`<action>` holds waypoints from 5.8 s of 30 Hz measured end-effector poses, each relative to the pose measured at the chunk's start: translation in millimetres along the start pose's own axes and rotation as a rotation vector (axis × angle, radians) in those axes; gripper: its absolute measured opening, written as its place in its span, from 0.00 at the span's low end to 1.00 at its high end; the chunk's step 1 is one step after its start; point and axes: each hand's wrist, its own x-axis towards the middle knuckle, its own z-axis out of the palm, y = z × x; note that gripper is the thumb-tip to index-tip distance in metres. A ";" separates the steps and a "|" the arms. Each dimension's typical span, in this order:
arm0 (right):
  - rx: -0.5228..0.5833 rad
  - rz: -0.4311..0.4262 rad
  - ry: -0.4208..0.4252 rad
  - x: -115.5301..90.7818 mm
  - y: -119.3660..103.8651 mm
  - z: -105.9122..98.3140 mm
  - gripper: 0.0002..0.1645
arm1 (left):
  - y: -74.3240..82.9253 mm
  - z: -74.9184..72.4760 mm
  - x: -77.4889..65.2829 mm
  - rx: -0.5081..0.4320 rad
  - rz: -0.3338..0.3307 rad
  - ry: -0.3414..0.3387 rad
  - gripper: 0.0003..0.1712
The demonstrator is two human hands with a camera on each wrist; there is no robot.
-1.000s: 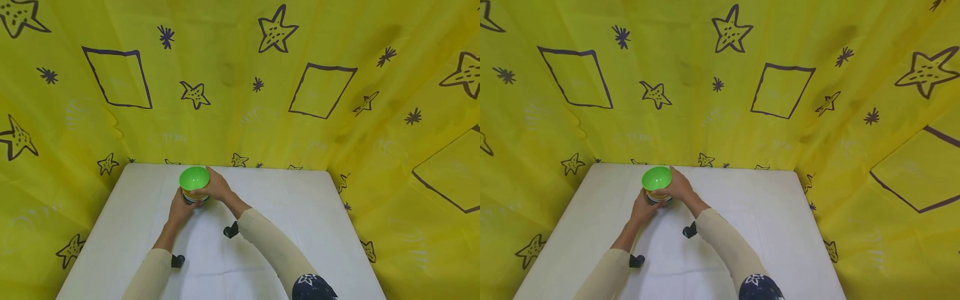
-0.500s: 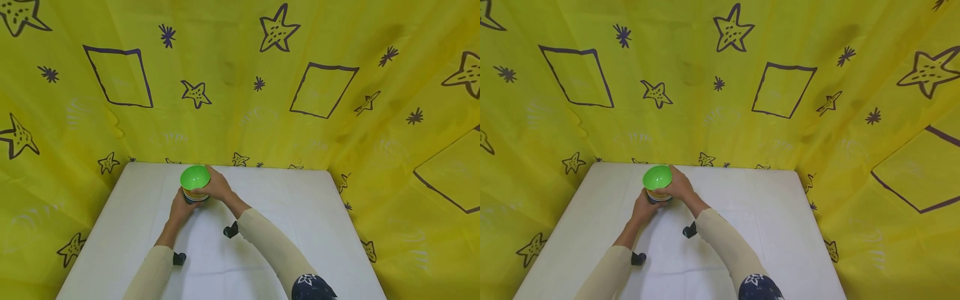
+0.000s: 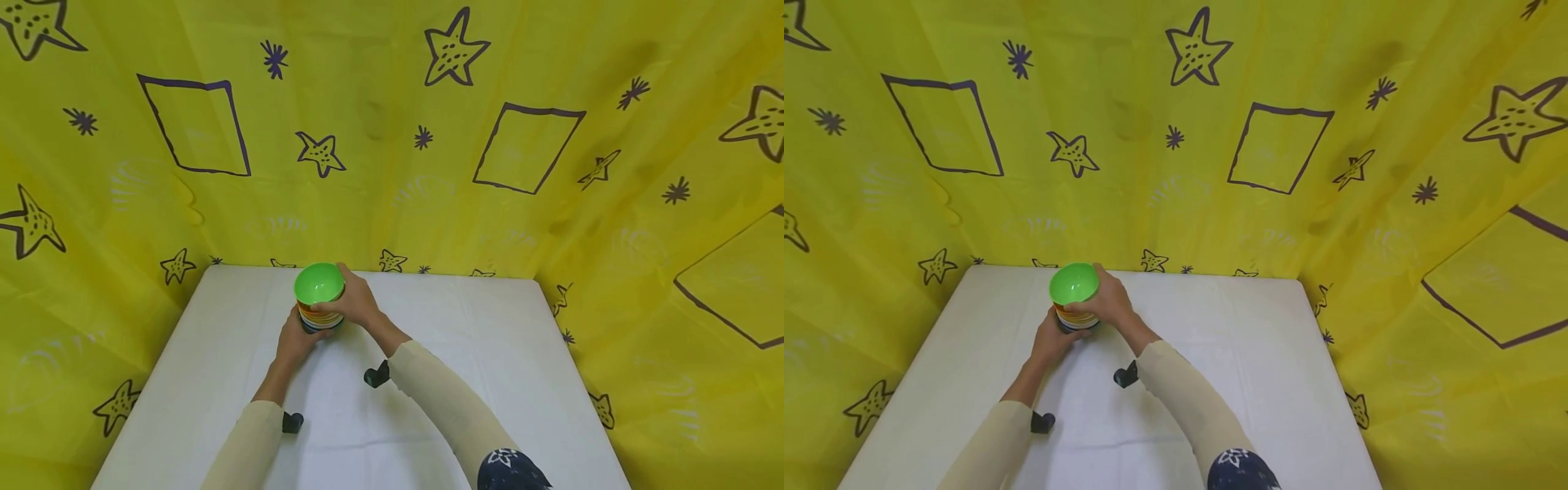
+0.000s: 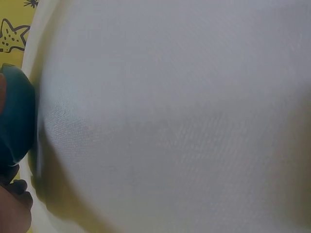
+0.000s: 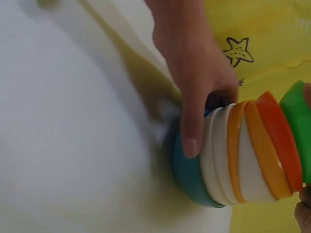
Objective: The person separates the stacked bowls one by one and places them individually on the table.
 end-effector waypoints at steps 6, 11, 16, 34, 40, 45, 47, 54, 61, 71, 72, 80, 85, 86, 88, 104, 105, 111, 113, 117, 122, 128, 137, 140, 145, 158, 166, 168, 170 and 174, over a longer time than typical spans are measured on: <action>0.073 -0.001 0.060 -1.1 -8.1 -11.7 0.56 | 0.1 -0.9 0.2 0.003 -0.015 -0.005 0.60; 0.136 -0.004 0.116 -6.6 -9.6 -25.2 0.55 | 1.2 -0.6 -0.4 0.018 -0.021 -0.005 0.59; 0.204 0.007 0.187 -14.2 -3.0 -35.6 0.55 | 1.3 -0.1 0.3 0.037 -0.020 0.001 0.59; 0.282 0.104 0.395 -49.2 48.4 -26.9 0.57 | 4.6 -4.4 1.1 0.049 -0.031 -0.008 0.59; 0.210 0.172 0.411 -58.6 71.5 -15.3 0.53 | 2.4 -2.9 1.2 0.045 -0.036 -0.007 0.59; 0.187 0.227 0.403 -66.9 87.0 -6.7 0.54 | 1.5 -3.1 1.1 0.042 -0.045 -0.004 0.59; 0.180 0.242 0.396 -70.1 92.6 -3.6 0.54 | 1.5 -2.9 1.1 0.042 -0.054 -0.004 0.59; 0.148 0.281 0.371 -80.3 107.4 6.8 0.55 | 2.8 -2.1 -0.1 0.030 -0.068 -0.006 0.59; 0.164 0.297 0.348 -85.5 108.5 13.0 0.57 | 4.4 -2.3 0.2 0.021 -0.072 -0.007 0.59; 0.160 0.323 0.337 -89.5 109.6 16.8 0.65 | 6.2 -2.7 0.5 0.039 -0.084 -0.001 0.59; 0.159 0.324 0.336 -89.9 110.0 17.1 0.66 | 6.5 -2.7 0.4 0.040 -0.083 -0.001 0.59; 0.138 0.288 0.319 -92.2 111.9 18.0 0.64 | 7.9 -3.4 1.1 0.055 -0.075 0.002 0.58; 0.109 0.297 0.316 -92.5 108.7 16.9 0.70 | 6.8 -4.0 2.1 0.064 -0.076 -0.008 0.59; 0.103 0.298 0.322 -91.6 107.2 16.3 0.71 | 6.0 -4.1 2.7 0.066 -0.075 -0.011 0.59; 0.090 0.288 0.344 -88.1 103.6 14.7 0.72 | 4.8 -4.0 4.1 0.066 -0.074 -0.015 0.60; -0.068 0.164 0.019 -12.4 16.4 6.6 0.71 | 0.3 -7.9 7.9 0.056 -0.021 -0.019 0.58; -0.087 0.156 0.003 -8.8 13.6 8.3 0.71 | 0.9 -8.2 8.1 0.054 -0.021 -0.021 0.58; -0.162 0.154 -0.052 0.7 3.0 17.7 0.68 | 4.1 -10.1 4.4 0.051 -0.024 -0.034 0.57; -0.165 0.157 -0.058 1.0 0.0 19.7 0.68 | 3.6 -11.4 2.3 0.055 -0.020 -0.034 0.57; -0.176 0.164 -0.064 0.7 -5.0 20.7 0.68 | 1.9 -12.4 -0.8 0.055 -0.021 -0.027 0.57; -0.173 0.164 -0.063 1.3 -7.5 20.6 0.66 | 0.1 -13.0 -1.4 0.057 -0.013 -0.015 0.56; -0.139 0.147 -0.041 2.4 -4.2 23.7 0.58 | -0.3 -14.0 0.6 0.044 -0.034 -0.022 0.56; -0.020 0.110 0.030 2.2 -0.1 25.5 0.55 | 1.1 -14.5 2.7 0.050 -0.038 -0.013 0.57; 0.019 0.096 0.069 0.4 -0.1 24.2 0.54 | 1.4 -13.0 1.9 0.040 -0.033 -0.012 0.58; 0.073 0.092 0.124 -3.8 3.1 24.1 0.54 | 0.8 -8.9 0.6 0.023 -0.025 -0.014 0.58; 0.187 0.012 0.250 -12.3 1.3 15.8 0.52 | 3.6 -6.4 -0.3 0.038 -0.045 -0.011 0.58; 0.183 0.059 0.344 -24.5 2.4 -9.2 0.57 | 2.0 -5.1 1.9 0.064 -0.037 -0.017 0.58; 0.195 0.087 0.367 -30.2 6.2 -17.3 0.60 | 0.7 -4.8 2.5 0.071 -0.041 -0.020 0.60; 0.207 0.112 0.393 -36.4 11.0 -24.9 0.64 | -0.1 -4.6 2.9 0.071 -0.044 -0.021 0.61; 0.218 0.151 0.457 -46.7 24.7 -37.4 0.67 | 0.5 -4.3 3.4 0.065 -0.050 -0.021 0.62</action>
